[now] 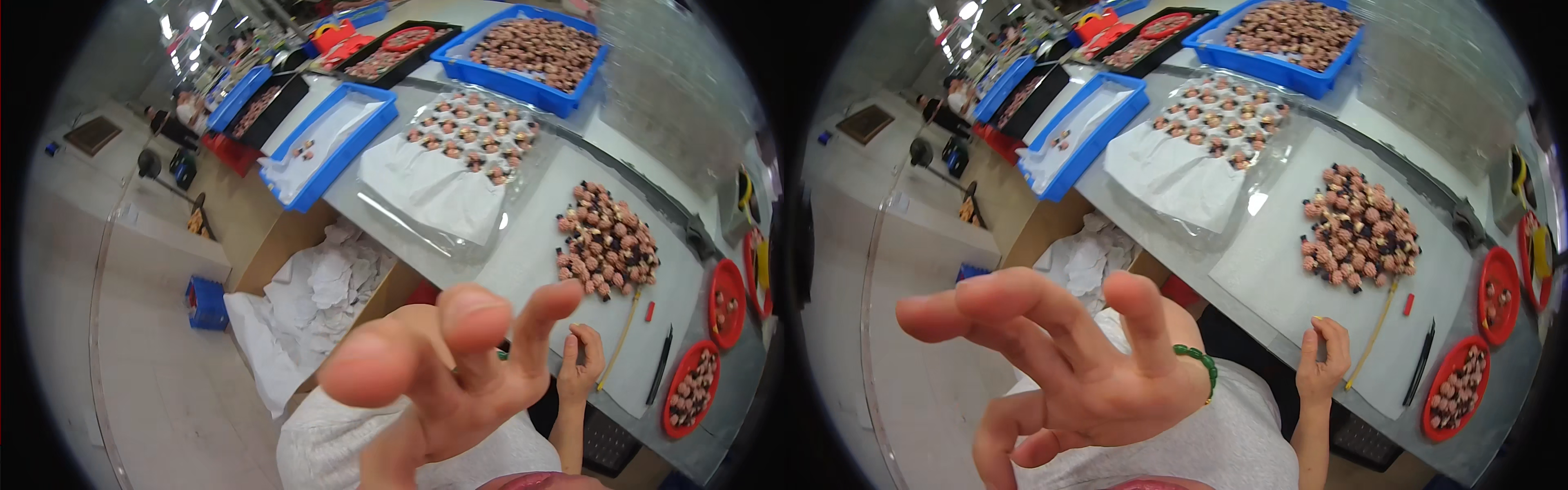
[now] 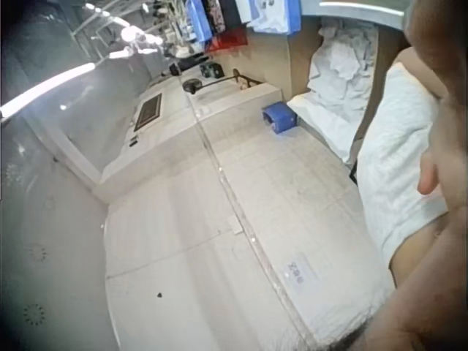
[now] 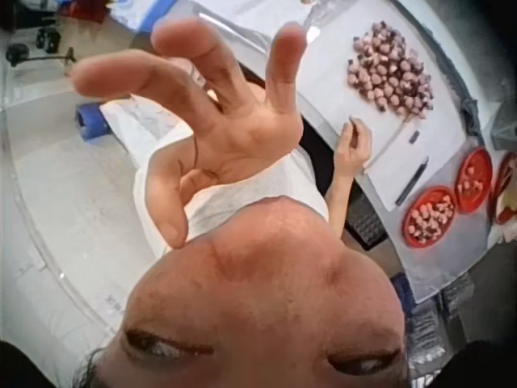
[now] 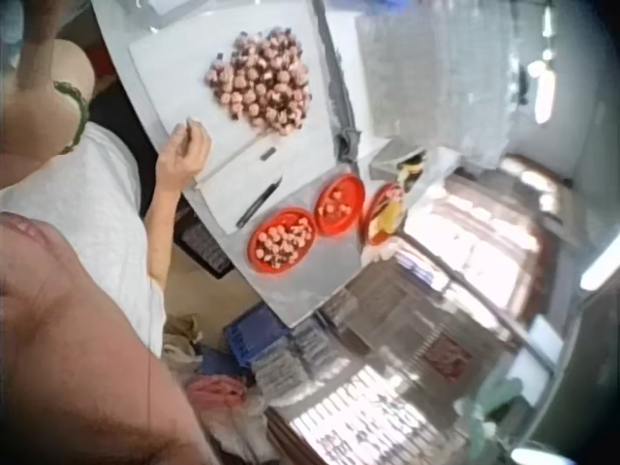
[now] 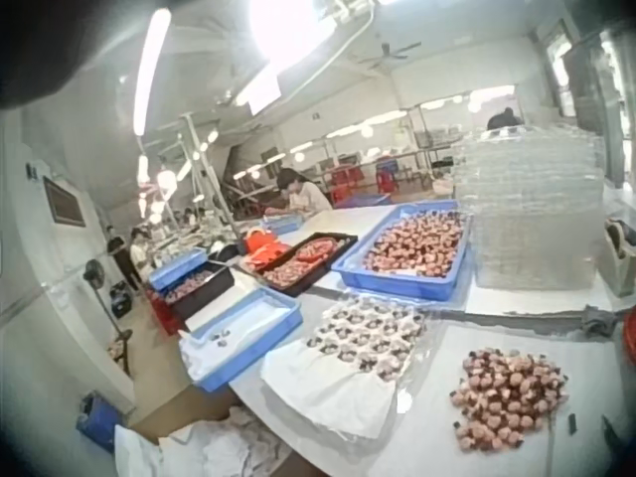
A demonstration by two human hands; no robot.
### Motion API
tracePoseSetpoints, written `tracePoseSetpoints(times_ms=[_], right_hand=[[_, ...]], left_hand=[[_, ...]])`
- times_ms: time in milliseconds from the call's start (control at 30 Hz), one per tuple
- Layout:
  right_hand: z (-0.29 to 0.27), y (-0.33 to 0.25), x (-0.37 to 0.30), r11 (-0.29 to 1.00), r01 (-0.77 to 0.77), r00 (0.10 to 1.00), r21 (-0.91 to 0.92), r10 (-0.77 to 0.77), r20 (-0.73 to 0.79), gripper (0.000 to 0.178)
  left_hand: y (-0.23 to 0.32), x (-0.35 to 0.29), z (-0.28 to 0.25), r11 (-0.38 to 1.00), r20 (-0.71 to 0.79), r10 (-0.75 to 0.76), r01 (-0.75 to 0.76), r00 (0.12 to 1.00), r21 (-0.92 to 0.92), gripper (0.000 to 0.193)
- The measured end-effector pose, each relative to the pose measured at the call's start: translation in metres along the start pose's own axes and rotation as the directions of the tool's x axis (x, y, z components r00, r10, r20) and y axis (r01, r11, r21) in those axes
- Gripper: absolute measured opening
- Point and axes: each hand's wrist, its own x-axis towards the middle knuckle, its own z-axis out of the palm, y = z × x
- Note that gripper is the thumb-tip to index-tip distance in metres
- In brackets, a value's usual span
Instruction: The person assembles small figurine pieces by attaching parts together by hand and trimming them with a craft knife, then places the figurines into slots in a plastic tray.
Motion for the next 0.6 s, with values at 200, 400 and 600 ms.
tracePoseSetpoints(times_ms=[200,400,600], right_hand=[[-0.005,0.003,-0.013,0.998,-0.066,0.997,0.000,0.066,-0.032,0.012],[-0.006,0.004,-0.012,0.995,-0.017,1.000,-0.100,0.017,-0.007,0.010],[-0.003,-0.004,0.008,0.992,0.077,0.997,-0.105,-0.078,-0.011,0.010]], left_hand=[[0.018,-0.008,-0.001,0.921,0.006,0.377,-0.375,0.926,0.108,0.072],[-0.018,-0.001,-0.035,0.697,0.142,0.693,-0.707,0.707,0.121,0.036],[-0.058,-0.011,-0.078,0.650,0.591,-0.354,-0.263,0.725,0.713,0.034]])
